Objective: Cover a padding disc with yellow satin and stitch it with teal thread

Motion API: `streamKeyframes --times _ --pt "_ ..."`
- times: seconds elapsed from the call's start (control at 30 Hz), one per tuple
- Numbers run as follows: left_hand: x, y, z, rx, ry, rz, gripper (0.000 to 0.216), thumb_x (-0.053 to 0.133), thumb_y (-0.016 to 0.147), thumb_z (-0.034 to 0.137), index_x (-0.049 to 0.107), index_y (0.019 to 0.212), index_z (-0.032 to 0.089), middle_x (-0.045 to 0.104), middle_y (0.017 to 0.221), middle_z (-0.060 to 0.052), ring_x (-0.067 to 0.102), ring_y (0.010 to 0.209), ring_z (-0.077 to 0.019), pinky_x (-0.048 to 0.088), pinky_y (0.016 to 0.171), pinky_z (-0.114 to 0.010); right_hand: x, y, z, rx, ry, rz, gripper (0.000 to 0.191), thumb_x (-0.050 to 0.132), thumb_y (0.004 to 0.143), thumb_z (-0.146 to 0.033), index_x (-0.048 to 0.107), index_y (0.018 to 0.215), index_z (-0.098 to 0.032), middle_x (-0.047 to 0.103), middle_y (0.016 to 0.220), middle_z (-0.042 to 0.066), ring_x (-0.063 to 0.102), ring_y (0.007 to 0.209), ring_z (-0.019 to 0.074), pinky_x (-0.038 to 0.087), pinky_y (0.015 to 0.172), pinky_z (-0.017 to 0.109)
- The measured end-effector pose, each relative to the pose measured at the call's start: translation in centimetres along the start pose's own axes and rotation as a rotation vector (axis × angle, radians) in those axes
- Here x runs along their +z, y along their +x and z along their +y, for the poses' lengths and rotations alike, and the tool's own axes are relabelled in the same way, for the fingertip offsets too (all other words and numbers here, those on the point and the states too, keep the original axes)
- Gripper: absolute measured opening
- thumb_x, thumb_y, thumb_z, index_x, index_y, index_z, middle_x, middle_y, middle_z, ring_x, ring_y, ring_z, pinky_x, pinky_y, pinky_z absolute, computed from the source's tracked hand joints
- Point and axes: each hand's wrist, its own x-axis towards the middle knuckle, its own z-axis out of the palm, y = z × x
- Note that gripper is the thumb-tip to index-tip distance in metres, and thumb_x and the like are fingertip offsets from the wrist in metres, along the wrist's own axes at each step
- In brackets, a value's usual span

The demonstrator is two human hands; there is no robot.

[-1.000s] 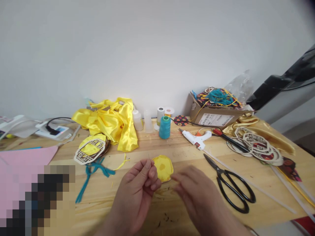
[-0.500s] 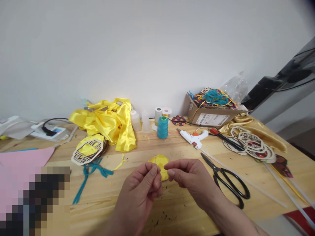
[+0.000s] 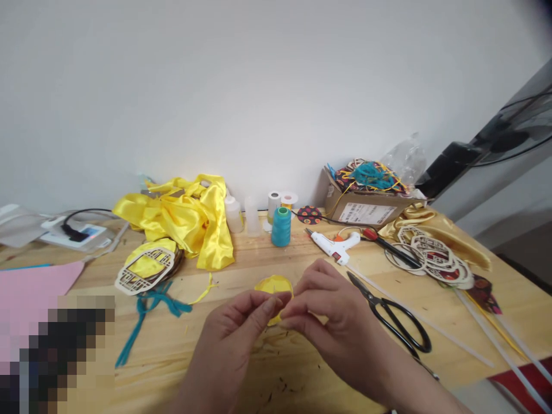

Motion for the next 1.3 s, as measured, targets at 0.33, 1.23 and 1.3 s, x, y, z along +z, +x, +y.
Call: streamKeyframes --times 0.33,1.23,1.3 --pt "0.1 -0.2 0.1 0.041 0.075 -0.025 0.019 0.061 0.08 0.027 0.074 0.07 0.017 0.069 0.062 -0.004 0.057 0.06 -0.0152 0.044 0.063 -0.024 0.8 0.7 1.0 0.127 -0.008 0.079 0.018 0.062 0.08 -0.009 0.067 0.066 -0.018 0.056 0.064 -0.002 0.052 0.073 0.0132 0.042 0.069 0.028" --pt "0.6 -0.5 0.4 0.013 0.291 -0.027 0.028 0.064 0.075 0.032 0.068 0.051 0.02 0.054 0.048 0.002 0.043 0.051 -0.0132 0.033 0.051 -0.022 2.0 0.1 2.0 0.606 0.95 0.033 0.007 0.072 0.065 -0.018 0.068 0.061 -0.017 0.06 0.057 -0.003 0.054 0.057 0.0099 0.042 0.059 0.023" --pt "0.5 -0.4 0.5 0.044 0.359 -0.024 0.024 0.063 0.076 0.03 0.071 0.055 0.021 0.06 0.052 0.001 0.048 0.054 -0.0147 0.036 0.053 -0.023 1.6 0.1 2.0 0.589 0.904 0.086 0.009 0.071 0.066 -0.019 0.065 0.06 -0.016 0.058 0.059 -0.003 0.051 0.058 0.009 0.04 0.058 0.022"
